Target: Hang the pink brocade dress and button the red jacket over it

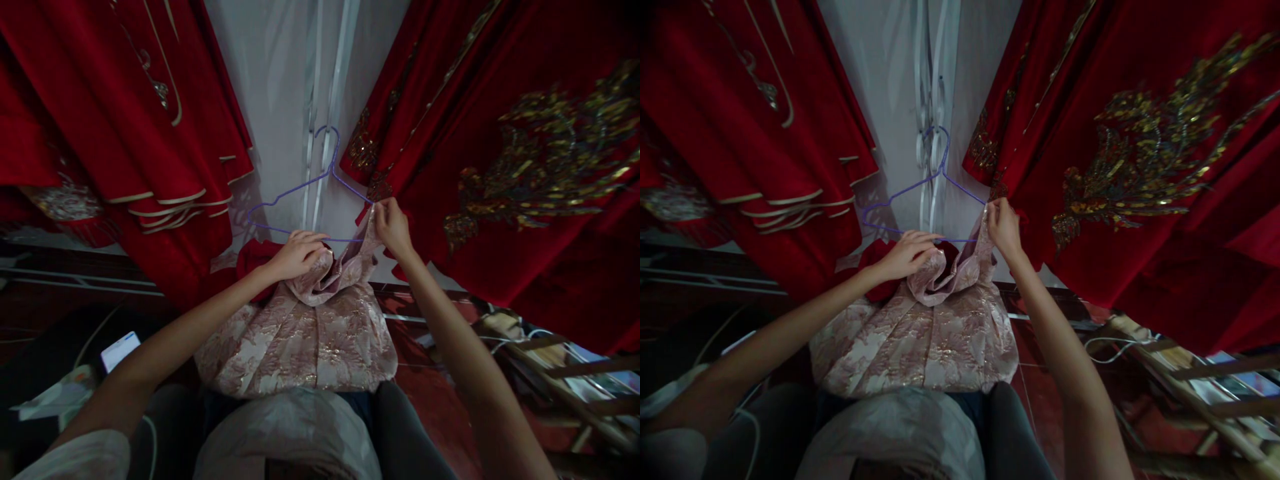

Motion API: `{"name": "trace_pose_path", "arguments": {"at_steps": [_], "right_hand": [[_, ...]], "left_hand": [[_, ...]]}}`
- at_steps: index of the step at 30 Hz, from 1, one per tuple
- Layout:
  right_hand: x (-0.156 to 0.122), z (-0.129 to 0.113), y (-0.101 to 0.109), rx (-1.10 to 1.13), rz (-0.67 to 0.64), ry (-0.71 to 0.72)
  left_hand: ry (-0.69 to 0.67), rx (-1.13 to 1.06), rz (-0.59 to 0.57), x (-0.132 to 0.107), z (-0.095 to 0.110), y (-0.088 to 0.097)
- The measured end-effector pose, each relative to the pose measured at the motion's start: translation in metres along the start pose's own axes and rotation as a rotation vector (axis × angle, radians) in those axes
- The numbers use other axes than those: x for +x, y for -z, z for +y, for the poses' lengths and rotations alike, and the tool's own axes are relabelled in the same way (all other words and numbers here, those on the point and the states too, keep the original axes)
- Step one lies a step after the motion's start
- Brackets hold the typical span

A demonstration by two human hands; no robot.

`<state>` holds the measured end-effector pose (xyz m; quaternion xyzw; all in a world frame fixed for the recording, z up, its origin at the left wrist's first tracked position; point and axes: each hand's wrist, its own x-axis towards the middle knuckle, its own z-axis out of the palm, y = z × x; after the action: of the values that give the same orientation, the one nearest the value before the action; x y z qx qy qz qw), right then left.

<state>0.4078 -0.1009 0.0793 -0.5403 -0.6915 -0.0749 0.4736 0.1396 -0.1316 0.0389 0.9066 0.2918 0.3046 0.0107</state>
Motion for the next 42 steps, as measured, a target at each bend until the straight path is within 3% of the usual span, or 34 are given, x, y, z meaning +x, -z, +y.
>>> {"name": "trace_pose_path", "arguments": {"at_steps": [4,10,13,16,28,32,38,42], "right_hand": [[0.0,-0.002,-0.005,-0.015,-0.005,0.025],[0.003,-0.002,0.012,-0.011,0.036,0.017],[0.005,-0.003,0.013,0.009,0.022,0.02],[0.003,-0.004,0.01,0.042,0.006,0.015],[0.005,-0.004,0.015,0.039,-0.016,0.025],[0.004,-0.005,0.016,0.065,-0.029,0.006],[0.006,-0.001,0.02,0.083,-0.054,-0.003],[0.007,0.002,0.017,0.085,-0.061,0.002]], "left_hand": [[0.051,-0.005,0.124,0.0,-0.022,0.016],[0.466,0.316,0.392,-0.04,-0.099,0.051],[0.652,0.297,0.389,-0.069,-0.134,0.052],[0.777,0.211,0.357,-0.085,-0.152,0.044],[0.579,0.106,0.497,-0.069,-0.145,0.045],[0.499,0.058,0.48,-0.041,-0.142,0.049],[0.361,-0.018,0.381,0.006,-0.113,0.051],[0.44,-0.221,0.458,-0.006,-0.122,0.04]]}}
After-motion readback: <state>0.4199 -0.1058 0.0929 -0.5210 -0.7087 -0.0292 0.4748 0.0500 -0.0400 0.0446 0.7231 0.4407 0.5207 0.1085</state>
